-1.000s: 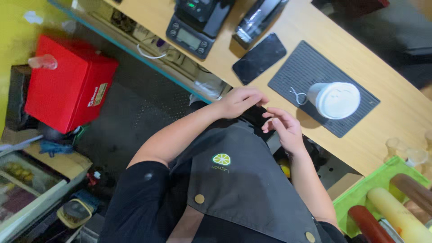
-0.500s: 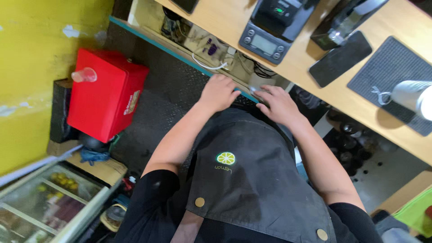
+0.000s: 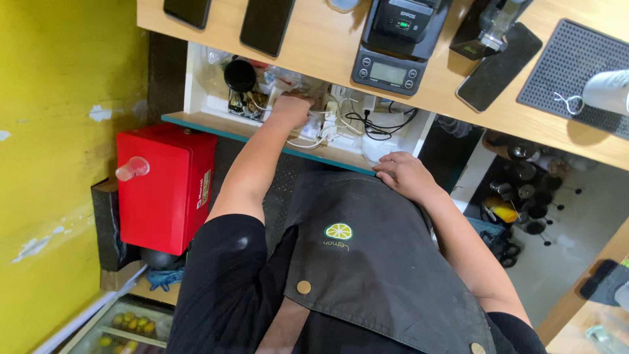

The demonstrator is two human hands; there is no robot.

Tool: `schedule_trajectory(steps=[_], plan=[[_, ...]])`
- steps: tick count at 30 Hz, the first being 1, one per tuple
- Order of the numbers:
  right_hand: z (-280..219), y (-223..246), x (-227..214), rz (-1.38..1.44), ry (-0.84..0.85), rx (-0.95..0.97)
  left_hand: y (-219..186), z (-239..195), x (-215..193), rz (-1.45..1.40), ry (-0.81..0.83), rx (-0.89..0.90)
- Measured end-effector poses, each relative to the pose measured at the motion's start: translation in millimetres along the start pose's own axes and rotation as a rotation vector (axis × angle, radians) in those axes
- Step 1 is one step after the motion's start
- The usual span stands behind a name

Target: The person prepares a cup of tea by adding ingredients from a small packet, pouring hot water from a dispenser, and stirring with a spoon. They then count cash and coins from a drawer and place the cup in a plastic carrier bag.

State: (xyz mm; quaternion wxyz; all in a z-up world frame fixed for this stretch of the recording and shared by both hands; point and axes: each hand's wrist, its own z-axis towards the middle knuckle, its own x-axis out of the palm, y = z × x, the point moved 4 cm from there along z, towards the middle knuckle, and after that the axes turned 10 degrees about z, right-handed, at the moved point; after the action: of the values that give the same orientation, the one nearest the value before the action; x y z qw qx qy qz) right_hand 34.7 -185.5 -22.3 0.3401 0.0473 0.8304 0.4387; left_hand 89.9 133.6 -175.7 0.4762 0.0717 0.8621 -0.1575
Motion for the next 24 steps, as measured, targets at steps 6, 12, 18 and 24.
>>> schedule_trajectory(steps=[6,12,18,24], plan=[[3,39,-28,0.017,-0.196,-0.038,18,-42,-44,-0.222,-0.19,-0.08],[36,75,-40,0.133,-0.207,-0.162,30,-117,-80,-0.586,-0.47,-0.148],[85,87,-8,0.053,0.004,-0.162,-6,-86,-45,-0.184,-0.158,0.018],[78,78,2,0.068,0.051,-0.114,-12,-22,0,0.083,0.111,0.068]])
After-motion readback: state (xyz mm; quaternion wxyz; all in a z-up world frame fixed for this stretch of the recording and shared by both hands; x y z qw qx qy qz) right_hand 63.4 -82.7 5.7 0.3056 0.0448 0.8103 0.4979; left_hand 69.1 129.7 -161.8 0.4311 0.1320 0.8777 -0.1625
